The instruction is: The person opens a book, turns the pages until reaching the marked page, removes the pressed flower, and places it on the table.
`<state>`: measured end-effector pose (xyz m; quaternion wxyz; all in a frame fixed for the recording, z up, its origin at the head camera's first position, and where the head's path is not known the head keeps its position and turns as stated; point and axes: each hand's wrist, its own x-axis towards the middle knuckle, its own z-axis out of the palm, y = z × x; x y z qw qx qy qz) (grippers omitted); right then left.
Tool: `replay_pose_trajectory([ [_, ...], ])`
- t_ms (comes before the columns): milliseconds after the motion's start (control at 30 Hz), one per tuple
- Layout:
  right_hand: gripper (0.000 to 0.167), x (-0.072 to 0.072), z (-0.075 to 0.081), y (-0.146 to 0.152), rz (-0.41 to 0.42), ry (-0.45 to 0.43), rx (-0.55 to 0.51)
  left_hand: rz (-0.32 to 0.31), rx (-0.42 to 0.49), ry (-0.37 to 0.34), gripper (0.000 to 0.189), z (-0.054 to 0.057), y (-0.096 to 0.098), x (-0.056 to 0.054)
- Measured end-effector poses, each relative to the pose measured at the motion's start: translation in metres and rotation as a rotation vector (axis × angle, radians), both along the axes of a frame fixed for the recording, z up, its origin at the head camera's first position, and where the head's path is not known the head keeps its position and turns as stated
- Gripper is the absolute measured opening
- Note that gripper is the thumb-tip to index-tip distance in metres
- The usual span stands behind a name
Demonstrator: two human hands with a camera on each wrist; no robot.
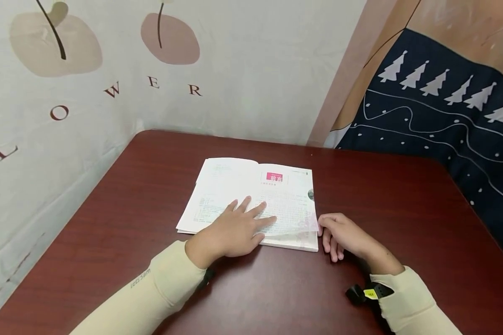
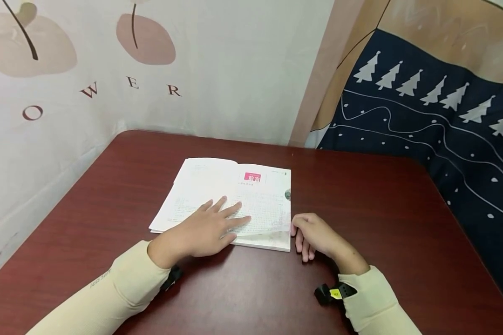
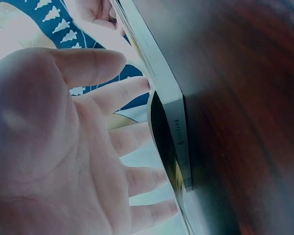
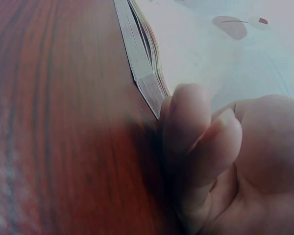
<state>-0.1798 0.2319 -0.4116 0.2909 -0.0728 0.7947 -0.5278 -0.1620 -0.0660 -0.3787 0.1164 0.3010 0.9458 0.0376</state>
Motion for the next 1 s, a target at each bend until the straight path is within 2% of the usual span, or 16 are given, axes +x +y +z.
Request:
replay_pose_trajectory([
  [200,0.028,-0.0004,0.0015,-0.0002,0.003,0.031,0.011,-0.019,-0.007,0.046,0.046,0.0015,0.0005,-0.0010],
  [467,0.026,0.0017,-0.0002,-0.0009,0.018,0.025,0.039,-0.133,0.119,0.086,0.042,-0.0014,-0.0004,-0.0004],
  [600,0.027,0.0012,0.0011,-0.0014,0.010,0.050,0.046,-0.144,0.156,0.105,0.047,-0.0006,-0.0009,-0.0005],
  [833,0.028,0.0040,-0.0035,-0.0007,0.026,0.031,0.051,-0.155,0.168,0.063,0.054,-0.0031,-0.0003,0.0013],
  [1000,0.027,0.0030,-0.0056,-0.0009,0.011,0.039,0.052,-0.155,0.165,0.098,0.050,-0.0040,0.0009,0.0005],
])
